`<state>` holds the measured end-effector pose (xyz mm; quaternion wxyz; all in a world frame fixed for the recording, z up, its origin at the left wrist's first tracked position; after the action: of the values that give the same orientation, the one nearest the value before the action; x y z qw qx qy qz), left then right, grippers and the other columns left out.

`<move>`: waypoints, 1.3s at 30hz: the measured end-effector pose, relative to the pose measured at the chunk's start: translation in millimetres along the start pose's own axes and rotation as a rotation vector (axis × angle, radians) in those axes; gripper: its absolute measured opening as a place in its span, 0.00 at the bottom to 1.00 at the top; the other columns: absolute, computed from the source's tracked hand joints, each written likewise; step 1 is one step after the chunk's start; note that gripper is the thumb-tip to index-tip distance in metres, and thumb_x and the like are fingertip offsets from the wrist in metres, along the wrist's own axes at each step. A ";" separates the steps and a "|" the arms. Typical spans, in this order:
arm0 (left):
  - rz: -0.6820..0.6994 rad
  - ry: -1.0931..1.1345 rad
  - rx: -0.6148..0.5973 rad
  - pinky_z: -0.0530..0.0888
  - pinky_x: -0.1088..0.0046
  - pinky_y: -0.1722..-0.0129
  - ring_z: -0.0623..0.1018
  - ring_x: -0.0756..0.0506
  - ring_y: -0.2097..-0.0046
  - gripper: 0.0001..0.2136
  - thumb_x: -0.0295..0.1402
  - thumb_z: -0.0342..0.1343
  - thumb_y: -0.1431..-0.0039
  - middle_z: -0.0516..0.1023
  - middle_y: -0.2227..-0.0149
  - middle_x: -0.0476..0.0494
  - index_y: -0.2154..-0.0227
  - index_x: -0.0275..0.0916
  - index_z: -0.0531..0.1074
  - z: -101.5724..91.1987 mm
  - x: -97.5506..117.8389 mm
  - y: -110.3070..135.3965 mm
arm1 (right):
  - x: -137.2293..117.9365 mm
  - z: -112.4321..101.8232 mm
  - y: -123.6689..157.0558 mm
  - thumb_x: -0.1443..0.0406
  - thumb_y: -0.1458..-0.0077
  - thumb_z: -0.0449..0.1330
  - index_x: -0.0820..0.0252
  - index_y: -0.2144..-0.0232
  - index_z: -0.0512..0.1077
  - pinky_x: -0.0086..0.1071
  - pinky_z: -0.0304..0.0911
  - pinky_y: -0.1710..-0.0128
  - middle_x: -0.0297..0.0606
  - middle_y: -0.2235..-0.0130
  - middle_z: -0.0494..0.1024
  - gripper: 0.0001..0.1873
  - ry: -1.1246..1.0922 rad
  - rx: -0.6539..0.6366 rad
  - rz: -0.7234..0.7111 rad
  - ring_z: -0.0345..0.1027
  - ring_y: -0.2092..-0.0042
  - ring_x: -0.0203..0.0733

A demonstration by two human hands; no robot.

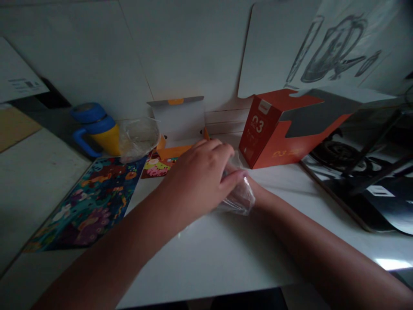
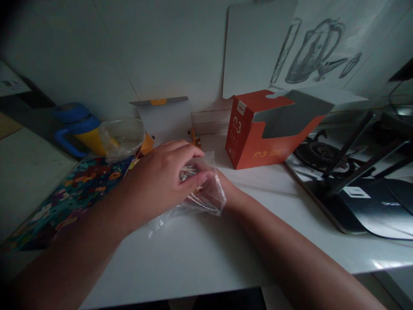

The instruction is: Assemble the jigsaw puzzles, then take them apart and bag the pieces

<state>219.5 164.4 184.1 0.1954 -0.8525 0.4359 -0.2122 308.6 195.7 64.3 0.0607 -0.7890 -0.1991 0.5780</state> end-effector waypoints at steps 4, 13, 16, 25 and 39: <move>-0.010 0.007 -0.252 0.77 0.60 0.56 0.83 0.34 0.52 0.22 0.53 0.71 0.41 0.84 0.55 0.38 0.55 0.42 0.76 45.6 -38.0 10.5 | -5.7 10.0 -0.8 0.53 0.54 0.78 0.52 0.45 0.80 0.48 0.76 0.53 0.44 0.51 0.86 0.34 0.019 -0.068 -0.048 0.80 0.49 0.61; -0.164 0.295 -0.509 0.69 0.69 0.68 0.80 0.43 0.65 0.17 0.50 0.71 0.43 0.84 0.63 0.46 0.60 0.43 0.80 79.5 -72.8 8.4 | 1.4 16.4 4.7 0.58 0.52 0.79 0.52 0.48 0.76 0.40 0.76 0.52 0.38 0.50 0.83 0.30 0.003 -0.118 -0.006 0.80 0.52 0.50; -0.207 0.488 -0.653 0.69 0.71 0.67 0.80 0.44 0.65 0.18 0.50 0.71 0.44 0.84 0.64 0.47 0.59 0.43 0.81 95.1 -84.0 14.4 | 3.5 14.3 3.2 0.57 0.52 0.79 0.52 0.47 0.78 0.42 0.77 0.50 0.41 0.47 0.83 0.30 -0.011 -0.098 0.001 0.80 0.48 0.53; -0.310 0.554 -0.809 0.69 0.72 0.66 0.78 0.45 0.67 0.17 0.52 0.68 0.42 0.82 0.72 0.49 0.64 0.42 0.83 124.2 -110.7 28.8 | 11.8 -2.5 -0.4 0.54 0.44 0.75 0.56 0.58 0.85 0.38 0.76 0.63 0.41 0.61 0.88 0.16 0.031 -0.177 0.075 0.82 0.63 0.48; -0.272 1.138 -0.588 0.80 0.61 0.47 0.86 0.39 0.50 0.18 0.53 0.60 0.31 0.88 0.53 0.39 0.59 0.45 0.86 88.6 -98.0 17.1 | 27.8 -83.4 -3.6 0.47 0.37 0.68 0.54 0.63 0.76 0.32 0.64 0.69 0.35 0.68 0.77 0.18 0.059 0.427 0.031 0.69 0.68 0.40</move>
<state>203.4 249.3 82.7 -0.3358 -0.6724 0.3993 -0.5251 392.8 220.9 67.9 0.2237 -0.7778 -0.0582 0.5845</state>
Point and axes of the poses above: each hand's wrist, its own y-axis away from the middle knuckle, its own z-axis out of the palm, x = y × z, the point moved 10 cm from there along -y, towards the middle knuckle
